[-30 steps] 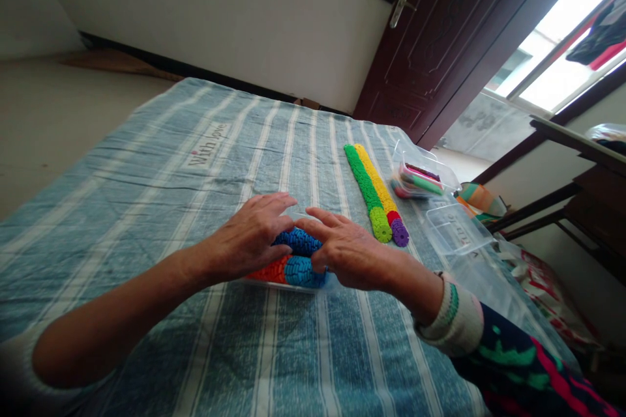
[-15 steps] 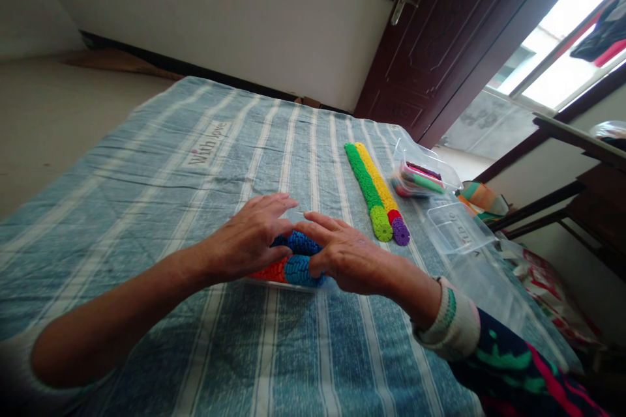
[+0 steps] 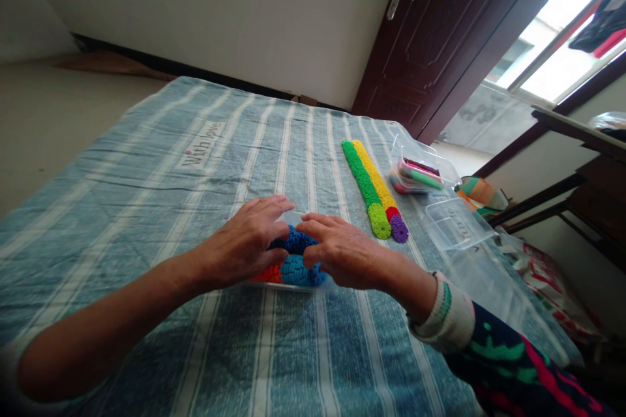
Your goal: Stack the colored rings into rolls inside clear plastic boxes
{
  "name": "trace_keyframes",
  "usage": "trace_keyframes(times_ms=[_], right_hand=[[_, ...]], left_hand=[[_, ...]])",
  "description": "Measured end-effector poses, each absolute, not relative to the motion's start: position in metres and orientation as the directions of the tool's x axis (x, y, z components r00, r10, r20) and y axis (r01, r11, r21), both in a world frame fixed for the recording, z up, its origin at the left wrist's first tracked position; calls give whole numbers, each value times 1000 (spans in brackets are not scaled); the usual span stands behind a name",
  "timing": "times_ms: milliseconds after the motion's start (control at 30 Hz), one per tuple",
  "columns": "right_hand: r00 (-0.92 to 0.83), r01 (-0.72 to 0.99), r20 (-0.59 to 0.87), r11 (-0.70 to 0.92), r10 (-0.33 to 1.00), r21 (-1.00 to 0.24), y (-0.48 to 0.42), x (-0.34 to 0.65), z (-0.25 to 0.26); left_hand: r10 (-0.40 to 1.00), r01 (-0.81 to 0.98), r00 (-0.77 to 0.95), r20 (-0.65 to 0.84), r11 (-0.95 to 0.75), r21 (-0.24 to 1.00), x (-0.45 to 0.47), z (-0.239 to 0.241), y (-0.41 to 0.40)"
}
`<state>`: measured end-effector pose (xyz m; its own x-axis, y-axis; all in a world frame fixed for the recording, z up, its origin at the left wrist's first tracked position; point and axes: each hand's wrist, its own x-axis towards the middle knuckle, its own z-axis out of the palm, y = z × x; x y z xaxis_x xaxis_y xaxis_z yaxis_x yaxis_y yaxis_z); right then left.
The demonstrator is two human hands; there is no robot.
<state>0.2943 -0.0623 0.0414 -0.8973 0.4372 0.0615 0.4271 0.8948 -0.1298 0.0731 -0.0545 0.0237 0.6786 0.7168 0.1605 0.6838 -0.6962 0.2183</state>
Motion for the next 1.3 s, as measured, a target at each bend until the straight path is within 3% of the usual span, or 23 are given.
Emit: trace_keyframes(times_ms=[200, 367, 567, 667, 933, 1300], right_hand=[[-892, 439, 101, 897, 441, -48, -64, 295, 39], [-862, 505, 114, 856, 494, 108, -71, 287, 41], [-839, 543, 126, 808, 529, 229, -75, 279, 36], [-820, 572, 145, 788, 553, 227, -76, 281, 33], [-745, 667, 178, 728, 643, 158, -79, 287, 32], [-688, 722, 183, 689, 703, 65, -79, 286, 30]], left_hand=[[712, 684, 679, 181, -703, 197, 75, 27, -60], [674, 652, 705, 220, -738, 174, 80, 25, -67], [658, 672, 663, 358, -733, 103, 87, 29, -75], [632, 645, 678, 376, -757, 109, 89, 35, -79], [591, 525, 775, 226, -800, 292, 99, 29, -87], [574, 531, 801, 170, -812, 241, 101, 12, -93]])
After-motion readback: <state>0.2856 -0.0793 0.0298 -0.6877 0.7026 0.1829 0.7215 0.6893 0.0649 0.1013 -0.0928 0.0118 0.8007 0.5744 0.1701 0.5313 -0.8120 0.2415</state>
